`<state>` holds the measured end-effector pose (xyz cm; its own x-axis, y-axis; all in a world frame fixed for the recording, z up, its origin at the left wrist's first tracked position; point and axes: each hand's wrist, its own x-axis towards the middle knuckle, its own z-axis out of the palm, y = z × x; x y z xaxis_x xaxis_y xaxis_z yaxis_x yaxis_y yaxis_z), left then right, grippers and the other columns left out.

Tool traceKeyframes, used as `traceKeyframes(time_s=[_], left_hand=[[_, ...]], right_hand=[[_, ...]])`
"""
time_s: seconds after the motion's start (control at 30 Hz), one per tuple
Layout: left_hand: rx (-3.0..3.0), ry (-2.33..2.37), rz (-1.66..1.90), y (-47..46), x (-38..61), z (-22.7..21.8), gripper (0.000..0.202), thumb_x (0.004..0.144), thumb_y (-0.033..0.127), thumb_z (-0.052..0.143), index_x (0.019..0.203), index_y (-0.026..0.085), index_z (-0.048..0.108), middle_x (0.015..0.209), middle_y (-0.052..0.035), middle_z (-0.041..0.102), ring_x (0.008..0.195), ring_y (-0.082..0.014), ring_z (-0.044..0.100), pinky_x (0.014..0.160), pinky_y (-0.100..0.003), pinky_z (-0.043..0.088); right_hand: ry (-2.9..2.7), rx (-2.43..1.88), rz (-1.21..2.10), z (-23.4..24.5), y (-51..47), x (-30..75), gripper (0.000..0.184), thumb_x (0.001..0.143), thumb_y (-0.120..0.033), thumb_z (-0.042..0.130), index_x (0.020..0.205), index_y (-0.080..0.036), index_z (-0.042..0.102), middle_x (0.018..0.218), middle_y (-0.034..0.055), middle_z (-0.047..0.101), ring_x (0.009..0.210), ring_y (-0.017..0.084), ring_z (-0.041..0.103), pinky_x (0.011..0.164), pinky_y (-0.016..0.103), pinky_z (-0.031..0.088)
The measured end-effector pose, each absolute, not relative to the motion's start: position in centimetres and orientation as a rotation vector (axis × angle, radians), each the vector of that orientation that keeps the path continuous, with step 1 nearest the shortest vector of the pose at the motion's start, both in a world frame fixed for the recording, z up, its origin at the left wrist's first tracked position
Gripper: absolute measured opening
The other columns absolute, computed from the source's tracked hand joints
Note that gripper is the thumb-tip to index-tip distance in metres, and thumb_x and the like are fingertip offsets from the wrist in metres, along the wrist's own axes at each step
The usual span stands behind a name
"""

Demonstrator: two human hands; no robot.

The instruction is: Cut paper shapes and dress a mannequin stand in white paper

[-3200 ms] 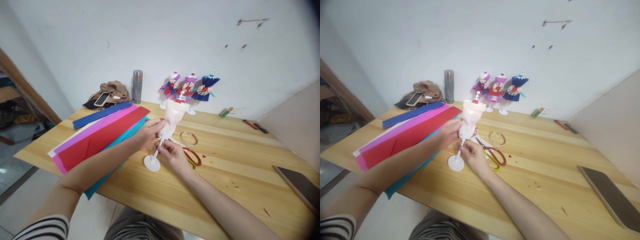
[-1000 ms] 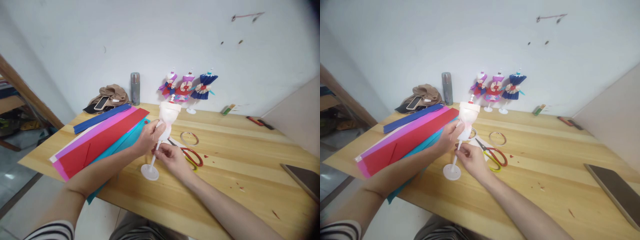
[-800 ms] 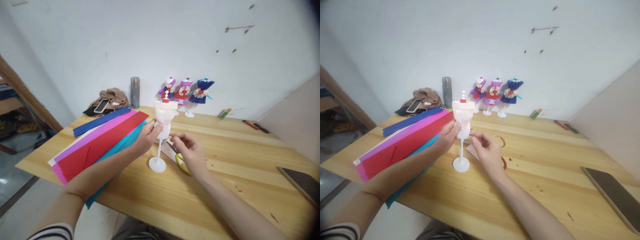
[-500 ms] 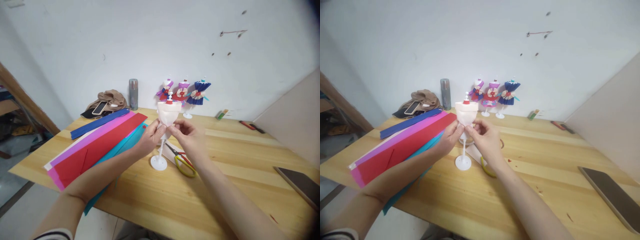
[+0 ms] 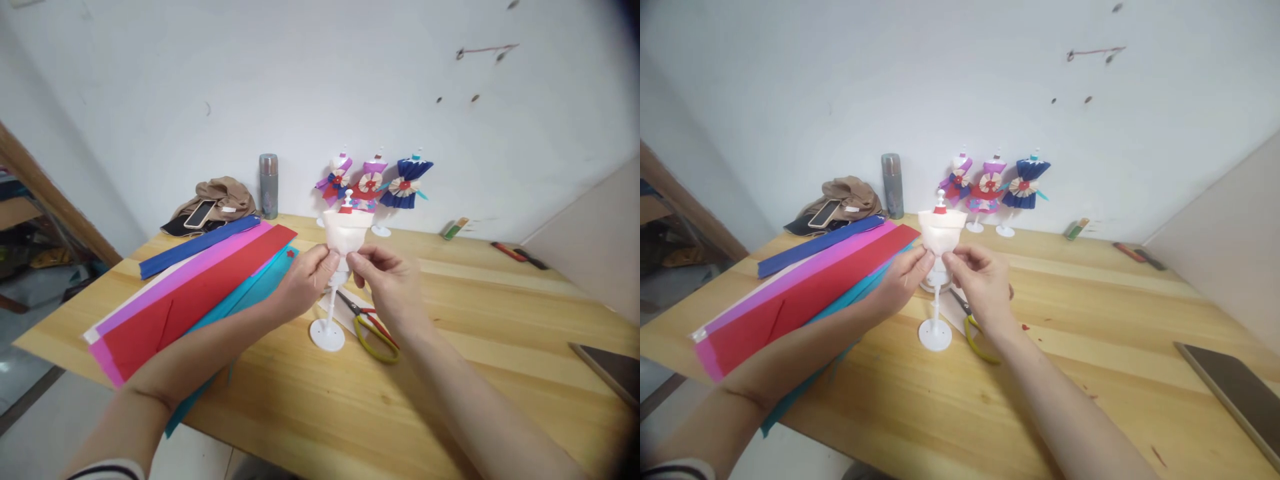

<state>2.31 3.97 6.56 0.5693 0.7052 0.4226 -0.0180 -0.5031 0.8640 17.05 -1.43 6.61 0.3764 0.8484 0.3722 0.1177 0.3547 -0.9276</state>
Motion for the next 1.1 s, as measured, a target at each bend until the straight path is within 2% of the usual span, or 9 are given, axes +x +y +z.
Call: traceKeyframes(time_s=[0.23, 0.4, 0.53, 0.8, 0.97, 1.1], left_hand=[[1.897, 0.572, 0.970, 3.8, 2.3, 7.2, 0.029, 0.096, 0.042, 0.045, 0.079, 0.020, 0.053, 0.075, -0.0017, 0.055, 0.075, -0.0167, 0.052, 0.069, -0.028, 0.042], [1.774, 0.547, 1.011, 4.0, 2.5, 6.8, 0.028, 0.095, 0.041, 0.048, 0.078, 0.019, 0.052, 0.076, -0.0005, 0.053, 0.072, -0.0138, 0.049, 0.067, -0.026, 0.041], [1.733, 0.574, 1.031, 3.9, 2.6, 6.8, 0.028, 0.095, 0.040, 0.050, 0.075, 0.019, 0.050, 0.072, 0.0013, 0.049, 0.068, -0.0127, 0.045, 0.064, -0.025, 0.040], [1.821, 0.547, 1.009, 4.1, 2.7, 6.4, 0.028, 0.098, 0.037, 0.049, 0.078, 0.018, 0.054, 0.077, -0.0009, 0.056, 0.074, -0.0140, 0.051, 0.069, -0.025, 0.043], [1.776, 0.528, 0.996, 4.1, 2.6, 6.4, 0.028, 0.097, 0.036, 0.052, 0.076, 0.018, 0.054, 0.074, 0.0005, 0.052, 0.070, -0.0125, 0.048, 0.064, -0.024, 0.041], [1.720, 0.533, 0.967, 3.9, 2.6, 6.7, 0.027, 0.096, 0.037, 0.053, 0.079, 0.016, 0.057, 0.077, -0.0001, 0.052, 0.071, -0.0125, 0.048, 0.065, -0.024, 0.041]], right_hand=[[-1.134, -1.115, 0.627, 6.8, -1.9, 17.3, 0.025, 0.072, -0.045, 0.085, 0.071, -0.024, 0.070, 0.057, -0.0006, 0.061, 0.047, 0.015, 0.050, 0.047, 0.032, 0.045], [-1.122, -1.163, 0.490, 7.2, -2.4, 17.1, 0.018, 0.072, -0.038, 0.082, 0.080, -0.024, 0.073, 0.059, -0.0006, 0.066, 0.047, 0.017, 0.056, 0.047, 0.033, 0.047], [-1.154, -1.234, 0.313, 7.1, -2.5, 16.9, 0.012, 0.074, -0.034, 0.078, 0.074, -0.025, 0.070, 0.061, 0.0010, 0.068, 0.049, 0.018, 0.059, 0.048, 0.033, 0.047], [-1.295, -1.233, 0.172, 7.2, -2.6, 17.0, 0.015, 0.077, -0.030, 0.070, 0.065, -0.025, 0.064, 0.054, -0.0022, 0.060, 0.046, 0.014, 0.051, 0.047, 0.030, 0.039], [-1.232, -1.200, 0.294, 7.3, -2.2, 17.3, 0.016, 0.073, -0.031, 0.071, 0.061, -0.026, 0.061, 0.052, -0.0032, 0.056, 0.045, 0.014, 0.047, 0.044, 0.029, 0.035], [-1.188, -1.146, 0.403, 7.3, -1.9, 17.5, 0.016, 0.071, -0.030, 0.072, 0.059, -0.027, 0.061, 0.050, -0.0045, 0.054, 0.043, 0.012, 0.043, 0.044, 0.029, 0.034]])
